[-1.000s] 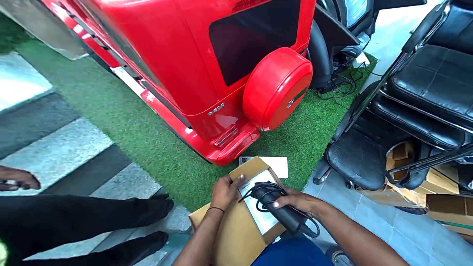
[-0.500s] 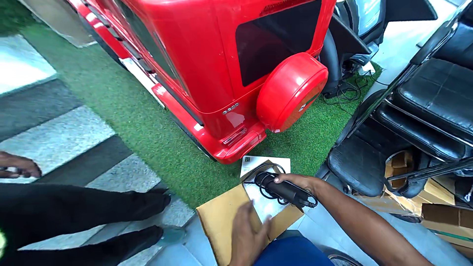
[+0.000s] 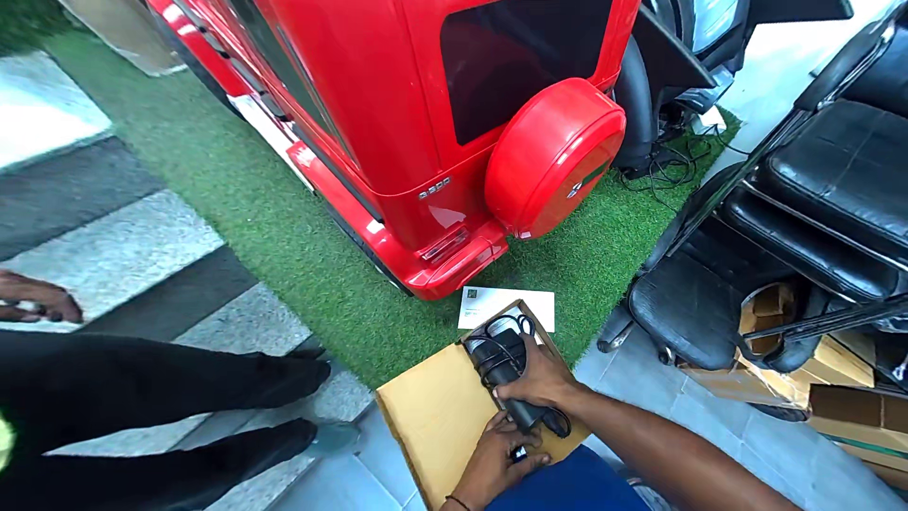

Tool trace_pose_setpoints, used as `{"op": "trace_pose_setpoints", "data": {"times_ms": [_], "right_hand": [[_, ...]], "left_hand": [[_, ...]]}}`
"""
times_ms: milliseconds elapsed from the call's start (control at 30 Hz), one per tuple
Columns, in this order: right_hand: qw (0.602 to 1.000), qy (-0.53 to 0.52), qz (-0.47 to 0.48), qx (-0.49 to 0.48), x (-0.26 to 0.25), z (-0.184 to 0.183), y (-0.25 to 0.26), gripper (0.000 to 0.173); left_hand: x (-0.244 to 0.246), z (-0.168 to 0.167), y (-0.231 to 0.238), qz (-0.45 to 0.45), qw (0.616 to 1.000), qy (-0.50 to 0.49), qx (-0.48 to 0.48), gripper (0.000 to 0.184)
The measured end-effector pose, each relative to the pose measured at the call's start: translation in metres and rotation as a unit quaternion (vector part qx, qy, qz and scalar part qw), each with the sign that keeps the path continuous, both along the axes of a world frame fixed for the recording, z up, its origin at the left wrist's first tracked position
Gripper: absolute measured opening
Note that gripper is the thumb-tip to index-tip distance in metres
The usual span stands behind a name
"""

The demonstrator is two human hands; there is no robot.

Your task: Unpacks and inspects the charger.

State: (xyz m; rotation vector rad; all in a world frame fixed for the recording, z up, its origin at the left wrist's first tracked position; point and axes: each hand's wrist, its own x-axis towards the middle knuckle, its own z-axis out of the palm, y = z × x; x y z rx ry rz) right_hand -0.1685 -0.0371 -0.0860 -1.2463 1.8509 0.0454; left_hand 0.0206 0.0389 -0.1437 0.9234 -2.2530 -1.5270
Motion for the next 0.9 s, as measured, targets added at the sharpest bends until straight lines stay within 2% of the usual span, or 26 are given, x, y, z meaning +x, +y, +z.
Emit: {"op": "trace_pose_setpoints", "data": {"times_ms": [67, 133, 233, 300, 333, 433, 533, 567, 600, 667, 733, 800, 833, 900], "right_hand": [[0.998, 0.034, 0.030, -0.044, -0.005, -0.005, 0.004, 0.134], [0.997, 0.033, 0.036, -0.054, -0.011, -0.007, 0.004, 0.138], [0.994, 0.043, 0.005, -0.098, -0.003, -0.015, 0.006, 0.139], [0.989, 0.057, -0.029, -0.132, 0.008, -0.021, 0.011, 0.136], [0.987, 0.068, -0.039, -0.137, 0.013, -0.024, 0.012, 0.134], [0.990, 0.095, 0.000, -0.102, 0.020, -0.018, 0.011, 0.129], [0.991, 0.107, 0.055, -0.055, 0.022, -0.004, 0.004, 0.126], [0.990, 0.111, 0.068, -0.049, 0.021, -0.001, 0.002, 0.126], [0.988, 0.117, 0.083, -0.052, 0.020, -0.001, 0.001, 0.128], [0.982, 0.126, 0.116, -0.084, 0.016, -0.007, 0.006, 0.129], [0.974, 0.116, 0.134, -0.140, 0.009, -0.019, 0.015, 0.127], [0.966, 0.105, 0.154, -0.181, 0.004, -0.026, 0.016, 0.118], [0.962, 0.099, 0.169, -0.192, 0.002, -0.027, 0.016, 0.110], [0.961, 0.087, 0.182, -0.191, 0.002, -0.028, 0.014, 0.099]], "left_hand": [[0.002, 0.001, 0.004, 0.035, 0.999, 0.007, -0.016, 0.035], [0.000, 0.004, 0.008, 0.088, 0.995, -0.032, -0.038, 0.038], [-0.016, 0.008, 0.011, 0.222, 0.968, -0.103, -0.058, 0.068], [-0.025, 0.006, 0.009, 0.272, 0.949, -0.132, -0.095, 0.092], [-0.028, 0.006, 0.009, 0.279, 0.943, -0.147, -0.104, 0.094], [-0.024, 0.018, 0.001, 0.259, 0.945, -0.190, -0.063, 0.070], [-0.008, 0.012, -0.002, 0.280, 0.947, -0.109, -0.113, 0.046], [-0.006, 0.011, -0.004, 0.311, 0.940, -0.075, -0.120, 0.047], [-0.005, 0.014, -0.010, 0.341, 0.932, -0.058, -0.104, 0.056], [-0.005, 0.022, -0.030, 0.403, 0.914, -0.043, -0.018, 0.069], [-0.003, 0.021, -0.055, 0.468, 0.880, -0.023, 0.085, 0.057], [0.000, 0.021, -0.079, 0.497, 0.853, -0.010, 0.158, 0.058], [0.003, 0.021, -0.086, 0.490, 0.857, -0.018, 0.155, 0.059], [0.010, 0.016, -0.093, 0.428, 0.898, -0.066, 0.076, 0.056]]}}
